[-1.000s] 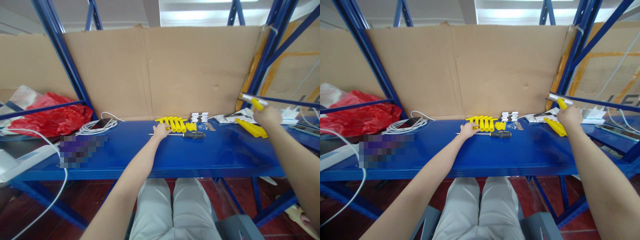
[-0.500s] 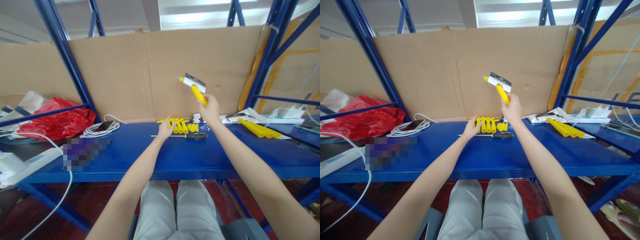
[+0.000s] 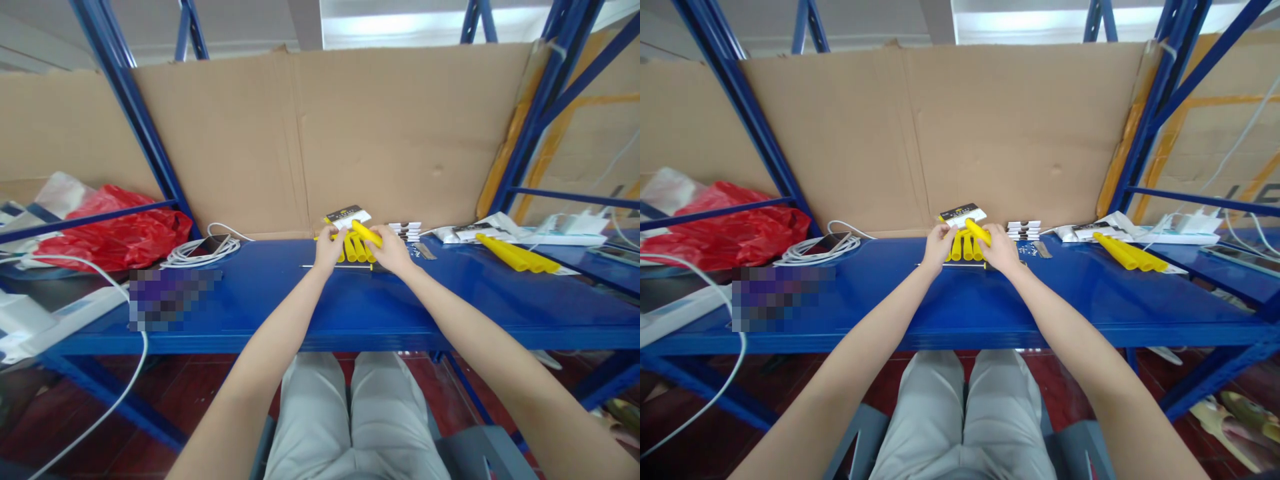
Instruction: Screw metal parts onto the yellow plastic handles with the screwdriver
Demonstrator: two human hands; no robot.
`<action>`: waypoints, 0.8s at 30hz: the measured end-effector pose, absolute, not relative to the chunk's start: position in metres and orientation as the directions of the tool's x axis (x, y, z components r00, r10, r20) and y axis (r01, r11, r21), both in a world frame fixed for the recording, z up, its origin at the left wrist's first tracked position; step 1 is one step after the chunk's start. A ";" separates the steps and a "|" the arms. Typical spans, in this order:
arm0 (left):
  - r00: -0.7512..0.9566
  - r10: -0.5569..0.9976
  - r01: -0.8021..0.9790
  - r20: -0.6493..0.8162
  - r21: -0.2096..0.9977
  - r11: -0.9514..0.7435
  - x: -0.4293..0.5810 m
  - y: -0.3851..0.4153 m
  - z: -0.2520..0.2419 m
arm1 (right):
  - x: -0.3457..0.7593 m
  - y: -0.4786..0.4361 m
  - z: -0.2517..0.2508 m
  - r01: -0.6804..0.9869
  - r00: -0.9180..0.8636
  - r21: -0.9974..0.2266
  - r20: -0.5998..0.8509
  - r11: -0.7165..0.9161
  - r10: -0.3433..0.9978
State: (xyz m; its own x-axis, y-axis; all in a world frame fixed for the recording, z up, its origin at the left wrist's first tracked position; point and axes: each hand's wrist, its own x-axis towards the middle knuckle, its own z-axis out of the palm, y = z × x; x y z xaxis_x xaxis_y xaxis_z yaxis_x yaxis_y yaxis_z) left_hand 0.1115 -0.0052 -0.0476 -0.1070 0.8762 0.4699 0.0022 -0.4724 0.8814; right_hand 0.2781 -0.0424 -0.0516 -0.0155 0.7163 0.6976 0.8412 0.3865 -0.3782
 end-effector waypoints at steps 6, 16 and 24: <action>0.073 0.936 -0.222 0.345 0.920 -0.322 0.119 -0.018 -0.044 | 0.273 -0.042 -0.057 0.764 -0.060 -0.412 0.721 0.497 0.690; 0.066 0.978 -0.211 0.198 0.961 -0.181 0.114 -0.017 -0.047 | 0.268 -0.049 -0.035 -0.030 0.131 -0.966 0.250 0.256 0.959; -0.070 0.952 -0.330 0.299 0.894 -0.305 0.110 -0.020 -0.037 | 0.268 -0.052 -0.040 0.029 0.014 -0.966 0.256 0.255 0.967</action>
